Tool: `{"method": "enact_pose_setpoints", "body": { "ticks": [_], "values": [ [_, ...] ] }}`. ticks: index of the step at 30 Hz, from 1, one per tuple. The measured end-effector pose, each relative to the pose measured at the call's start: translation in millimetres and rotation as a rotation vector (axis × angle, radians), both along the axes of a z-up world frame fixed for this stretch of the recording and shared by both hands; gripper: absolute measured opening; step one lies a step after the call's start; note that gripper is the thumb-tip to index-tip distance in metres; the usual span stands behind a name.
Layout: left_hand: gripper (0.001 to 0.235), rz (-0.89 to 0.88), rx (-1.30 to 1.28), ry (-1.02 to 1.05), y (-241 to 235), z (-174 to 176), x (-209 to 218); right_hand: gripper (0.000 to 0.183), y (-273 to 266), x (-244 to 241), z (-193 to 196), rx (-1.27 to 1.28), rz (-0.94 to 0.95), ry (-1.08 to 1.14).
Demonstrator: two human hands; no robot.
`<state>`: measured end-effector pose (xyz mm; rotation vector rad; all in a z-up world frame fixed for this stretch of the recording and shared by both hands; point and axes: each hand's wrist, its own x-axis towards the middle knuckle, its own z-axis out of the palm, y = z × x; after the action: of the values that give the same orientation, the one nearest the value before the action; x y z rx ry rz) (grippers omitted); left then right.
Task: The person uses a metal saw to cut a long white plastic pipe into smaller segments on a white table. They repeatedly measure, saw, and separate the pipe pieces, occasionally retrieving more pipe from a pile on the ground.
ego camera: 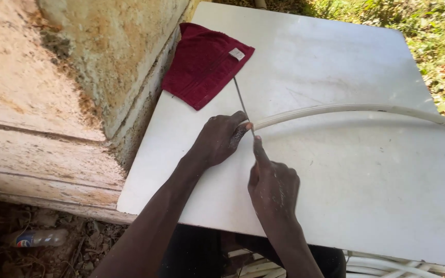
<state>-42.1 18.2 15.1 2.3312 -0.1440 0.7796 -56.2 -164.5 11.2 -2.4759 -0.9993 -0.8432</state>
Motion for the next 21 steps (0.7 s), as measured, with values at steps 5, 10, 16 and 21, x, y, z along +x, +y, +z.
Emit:
{"method": "enact_pose_setpoints", "body": {
  "ticks": [5, 10, 16, 21],
  "values": [
    [0.029, 0.279, -0.006, 0.051, 12, -4, 10, 0.061, 8, -13, 11, -0.058, 0.028, -0.007],
    [0.038, 0.288, -0.246, -0.006, 9, 10, 0, 0.047, -3, -22, 17, -0.032, 0.052, 0.236],
    [0.041, 0.246, -0.417, -0.408, 8, 15, -11, 0.044, -31, -40, 53, 0.147, 0.275, 0.318],
    [0.039, 0.283, -0.409, -0.388, 13, 13, -10, 0.026, -48, -53, 86, 0.330, 0.219, 0.258]
  ]
}}
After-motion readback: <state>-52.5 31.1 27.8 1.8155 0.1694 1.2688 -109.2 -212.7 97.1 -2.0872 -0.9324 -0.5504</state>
